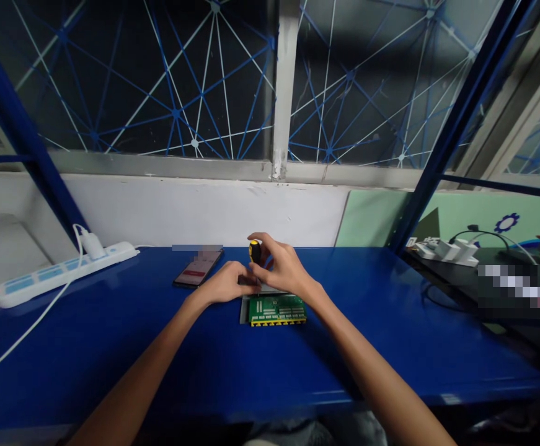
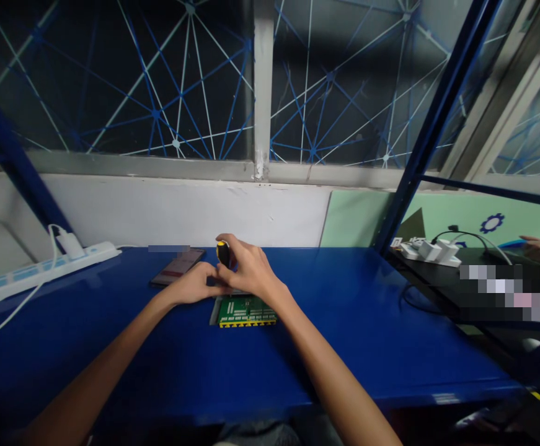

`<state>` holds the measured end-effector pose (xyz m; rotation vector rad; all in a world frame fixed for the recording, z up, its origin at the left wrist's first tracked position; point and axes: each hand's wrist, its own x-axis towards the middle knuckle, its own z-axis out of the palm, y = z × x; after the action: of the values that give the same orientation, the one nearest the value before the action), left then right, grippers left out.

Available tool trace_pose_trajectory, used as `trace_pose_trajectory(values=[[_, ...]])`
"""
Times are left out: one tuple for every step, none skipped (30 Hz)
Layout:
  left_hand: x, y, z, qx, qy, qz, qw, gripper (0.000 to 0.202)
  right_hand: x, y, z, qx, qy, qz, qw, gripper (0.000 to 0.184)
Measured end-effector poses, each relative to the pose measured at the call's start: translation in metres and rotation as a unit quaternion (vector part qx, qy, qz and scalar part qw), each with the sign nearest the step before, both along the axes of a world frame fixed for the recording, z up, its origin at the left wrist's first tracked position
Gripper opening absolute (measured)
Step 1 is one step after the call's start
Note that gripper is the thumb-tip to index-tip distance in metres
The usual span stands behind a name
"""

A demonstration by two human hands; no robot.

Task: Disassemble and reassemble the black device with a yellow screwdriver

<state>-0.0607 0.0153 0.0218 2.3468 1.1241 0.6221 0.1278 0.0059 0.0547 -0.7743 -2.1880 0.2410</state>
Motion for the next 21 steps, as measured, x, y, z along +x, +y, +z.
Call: trace_pose_trajectory(values=[[0.000, 0.000, 0.000, 0.000, -0.001, 0.003, 1.000, 0.020, 0.000, 0.000, -0.002, 0.008, 0.003, -0.004, 1.000, 0.051], [0.001, 0.000, -0.001, -0.001, -0.004, 0.005, 1.000, 0.020, -0.001, -0.001, -0.005, 0.016, 0.006, -0.010, 1.000, 0.050], [0.001, 0.000, -0.001, -0.003, -0.008, 0.005, 1.000, 0.021, -0.001, -0.001, -0.007, 0.023, 0.008, -0.016, 1.000, 0.050], [0.002, 0.000, -0.002, -0.007, -0.012, 0.003, 1.000, 0.021, 0.000, -0.002, -0.010, 0.027, 0.009, -0.022, 0.999, 0.050], [0.002, 0.000, -0.002, -0.011, -0.014, 0.000, 1.000, 0.021, 0.000, -0.002, -0.012, 0.029, 0.009, -0.028, 0.999, 0.051], [0.002, 0.000, -0.002, -0.013, -0.014, -0.003, 1.000, 0.021, 0.001, -0.003, -0.014, 0.027, 0.010, -0.034, 0.999, 0.052], [0.002, 0.000, -0.003, -0.016, -0.013, -0.005, 1.000, 0.022, 0.001, -0.003, -0.015, 0.024, 0.011, -0.037, 0.999, 0.054], [0.002, 0.001, -0.003, -0.018, -0.012, -0.006, 1.000, 0.023, 0.001, -0.004, -0.016, 0.019, 0.013, -0.038, 0.999, 0.055], [0.002, 0.001, -0.003, -0.021, -0.012, -0.008, 1.000, 0.024, 0.002, -0.004, -0.017, 0.016, 0.015, -0.038, 0.999, 0.057], [0.001, 0.002, -0.003, -0.023, -0.012, -0.010, 1.000, 0.025, 0.002, -0.005, -0.017, 0.012, 0.016, -0.036, 0.999, 0.057], [0.001, 0.002, -0.004, -0.026, -0.012, -0.013, 1.000, 0.026, 0.002, -0.005, -0.017, 0.010, 0.016, -0.034, 0.999, 0.058], [0.001, 0.003, -0.004, -0.027, -0.011, -0.015, 0.999, 0.026, 0.002, -0.006, -0.017, 0.008, 0.016, -0.033, 0.999, 0.059], [0.001, 0.003, -0.004, -0.028, -0.009, -0.015, 0.999, 0.026, 0.002, -0.007, -0.016, 0.008, 0.016, -0.032, 0.999, 0.060], [0.001, 0.003, -0.004, -0.027, -0.006, -0.016, 0.999, 0.026, 0.002, -0.008, -0.016, 0.007, 0.016, -0.030, 0.999, 0.060], [0.001, 0.003, -0.003, -0.025, -0.004, -0.016, 1.000, 0.026, 0.002, -0.008, -0.016, 0.005, 0.018, -0.029, 0.999, 0.061], [0.001, 0.002, -0.003, -0.024, -0.002, -0.018, 1.000, 0.026, 0.002, -0.009, -0.016, 0.003, 0.020, -0.027, 0.999, 0.061], [0.002, 0.001, -0.002, -0.023, -0.002, -0.019, 1.000, 0.026, 0.002, -0.010, -0.016, 0.001, 0.023, -0.026, 0.999, 0.062], [0.003, 0.001, -0.001, -0.023, -0.001, -0.021, 1.000, 0.025, 0.002, -0.010, -0.016, -0.001, 0.026, -0.026, 0.999, 0.062], [0.003, 0.000, 0.000, -0.022, 0.000, -0.022, 1.000, 0.024, 0.002, -0.010, -0.016, -0.004, 0.027, -0.027, 0.999, 0.063], [0.004, -0.001, 0.001, -0.022, 0.002, -0.022, 1.000, 0.023, 0.002, -0.010, -0.017, -0.005, 0.028, -0.029, 0.999, 0.064], [0.004, -0.002, 0.002, -0.021, 0.004, -0.022, 1.000, 0.022, 0.001, -0.010, -0.017, -0.007, 0.029, -0.030, 0.999, 0.065]])
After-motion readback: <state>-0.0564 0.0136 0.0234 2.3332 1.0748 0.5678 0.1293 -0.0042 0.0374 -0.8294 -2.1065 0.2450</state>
